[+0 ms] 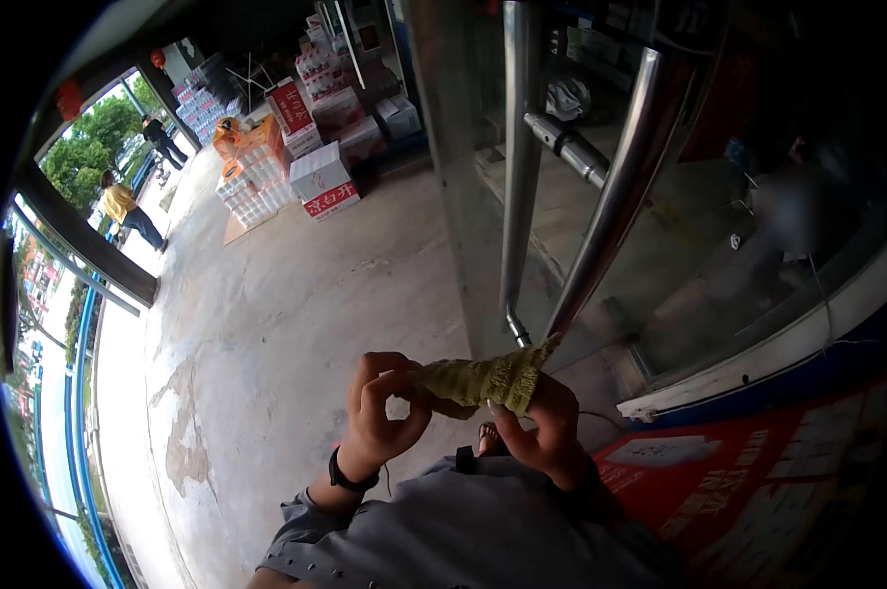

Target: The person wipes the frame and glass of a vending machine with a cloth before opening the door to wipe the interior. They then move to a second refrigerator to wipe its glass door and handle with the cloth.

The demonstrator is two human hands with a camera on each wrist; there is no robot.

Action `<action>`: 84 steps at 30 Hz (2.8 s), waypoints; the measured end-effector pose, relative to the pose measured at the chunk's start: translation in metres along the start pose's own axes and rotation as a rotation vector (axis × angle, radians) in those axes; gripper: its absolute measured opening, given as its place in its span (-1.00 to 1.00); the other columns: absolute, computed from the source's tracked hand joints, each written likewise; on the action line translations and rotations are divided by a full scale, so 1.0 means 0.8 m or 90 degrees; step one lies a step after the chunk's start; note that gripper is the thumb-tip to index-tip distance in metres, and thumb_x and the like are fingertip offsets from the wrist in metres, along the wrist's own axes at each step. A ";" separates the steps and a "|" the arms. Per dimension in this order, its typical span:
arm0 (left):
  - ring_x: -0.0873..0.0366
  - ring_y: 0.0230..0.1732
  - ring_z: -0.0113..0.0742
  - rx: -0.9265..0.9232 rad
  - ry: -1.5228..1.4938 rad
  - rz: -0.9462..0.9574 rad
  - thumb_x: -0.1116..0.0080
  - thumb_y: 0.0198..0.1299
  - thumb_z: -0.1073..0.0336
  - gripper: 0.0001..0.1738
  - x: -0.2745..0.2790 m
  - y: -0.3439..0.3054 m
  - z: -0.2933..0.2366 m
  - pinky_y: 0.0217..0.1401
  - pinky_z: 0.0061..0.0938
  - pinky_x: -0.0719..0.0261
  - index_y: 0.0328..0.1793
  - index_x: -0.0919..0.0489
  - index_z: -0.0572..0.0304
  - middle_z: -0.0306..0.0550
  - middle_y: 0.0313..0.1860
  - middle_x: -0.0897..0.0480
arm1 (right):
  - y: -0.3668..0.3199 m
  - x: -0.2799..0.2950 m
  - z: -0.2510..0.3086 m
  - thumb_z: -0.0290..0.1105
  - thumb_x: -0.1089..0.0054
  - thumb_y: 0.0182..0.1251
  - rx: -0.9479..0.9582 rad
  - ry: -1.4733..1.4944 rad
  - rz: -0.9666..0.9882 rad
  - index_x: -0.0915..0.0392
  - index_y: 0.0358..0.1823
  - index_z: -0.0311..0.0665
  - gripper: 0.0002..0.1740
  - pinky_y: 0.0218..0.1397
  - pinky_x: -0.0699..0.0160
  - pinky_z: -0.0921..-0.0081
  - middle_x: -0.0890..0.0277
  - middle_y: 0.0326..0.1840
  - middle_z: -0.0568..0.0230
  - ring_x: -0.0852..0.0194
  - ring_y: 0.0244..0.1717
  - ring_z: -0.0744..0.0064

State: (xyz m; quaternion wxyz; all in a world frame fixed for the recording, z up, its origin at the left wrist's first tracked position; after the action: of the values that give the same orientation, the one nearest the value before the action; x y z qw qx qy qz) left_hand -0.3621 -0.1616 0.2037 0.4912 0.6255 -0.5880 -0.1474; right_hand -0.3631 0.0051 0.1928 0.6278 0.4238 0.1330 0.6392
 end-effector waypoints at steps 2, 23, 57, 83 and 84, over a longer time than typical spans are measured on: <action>-0.47 -0.36 -0.15 -0.082 -0.008 0.006 -0.18 -0.27 0.65 -0.55 -0.029 0.022 -0.020 -0.29 -0.33 -0.52 -0.18 -0.36 0.20 0.15 -0.18 -0.45 | -0.005 0.038 -0.016 -0.48 -0.16 0.07 -0.009 -0.016 -0.089 -0.52 -0.27 -0.39 -0.81 -0.31 -0.46 0.44 -0.54 -0.34 0.08 -0.54 -0.36 0.19; -0.54 -0.28 -0.08 -0.243 0.017 -0.060 0.02 -0.47 0.55 -0.42 -0.108 0.105 -0.043 -0.31 -0.37 -0.54 -0.12 -0.63 0.27 0.08 -0.20 -0.53 | 0.052 0.061 -0.121 -0.08 -0.14 0.25 -0.089 0.122 -0.318 0.10 0.32 -0.40 -0.17 -0.12 -0.48 0.39 -0.40 -0.08 0.11 -0.46 -0.14 0.38; -0.38 -0.73 -0.32 -0.310 -1.301 0.180 0.16 0.28 0.21 -0.56 0.015 0.125 -0.092 -0.36 -0.35 -0.55 -0.62 -0.45 0.29 -0.11 -0.76 -0.37 | -0.082 0.038 -0.266 -0.12 -0.07 0.26 -0.118 0.015 -0.316 -0.03 0.28 -0.33 -0.31 -0.01 -0.47 0.43 -0.31 0.07 0.10 -0.40 -0.01 0.33; -0.26 -0.78 -0.31 -0.236 -1.361 0.099 0.22 0.30 0.23 -0.57 -0.009 0.123 -0.117 -0.69 -0.47 -0.23 -0.59 -0.43 0.31 -0.14 -0.78 -0.30 | -0.063 0.023 -0.218 -0.03 -0.02 0.26 0.052 -0.195 -0.304 0.02 0.31 -0.34 -0.24 0.10 -0.38 0.34 -0.25 0.14 0.05 -0.33 0.08 0.27; -0.27 -0.77 -0.31 -0.238 -1.356 0.094 0.21 0.30 0.23 -0.57 -0.009 0.123 -0.117 -0.69 -0.47 -0.23 -0.58 -0.43 0.31 -0.14 -0.77 -0.30 | -0.061 0.022 -0.215 -0.02 -0.02 0.26 0.054 -0.198 -0.302 0.02 0.31 -0.34 -0.24 0.10 -0.38 0.33 -0.24 0.15 0.05 -0.33 0.08 0.27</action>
State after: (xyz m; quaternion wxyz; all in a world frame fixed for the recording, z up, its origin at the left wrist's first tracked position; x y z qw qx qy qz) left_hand -0.3506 -0.0967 0.3225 -0.1764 0.0545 -0.7172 -0.6720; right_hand -0.4485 0.0925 0.0611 0.7541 0.4998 0.1574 0.3958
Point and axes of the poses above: each hand's wrist, its own y-axis towards the middle knuckle, its own x-axis out of the back of the hand, z = x × y, the point moved 10 cm from there along y, towards the middle knuckle
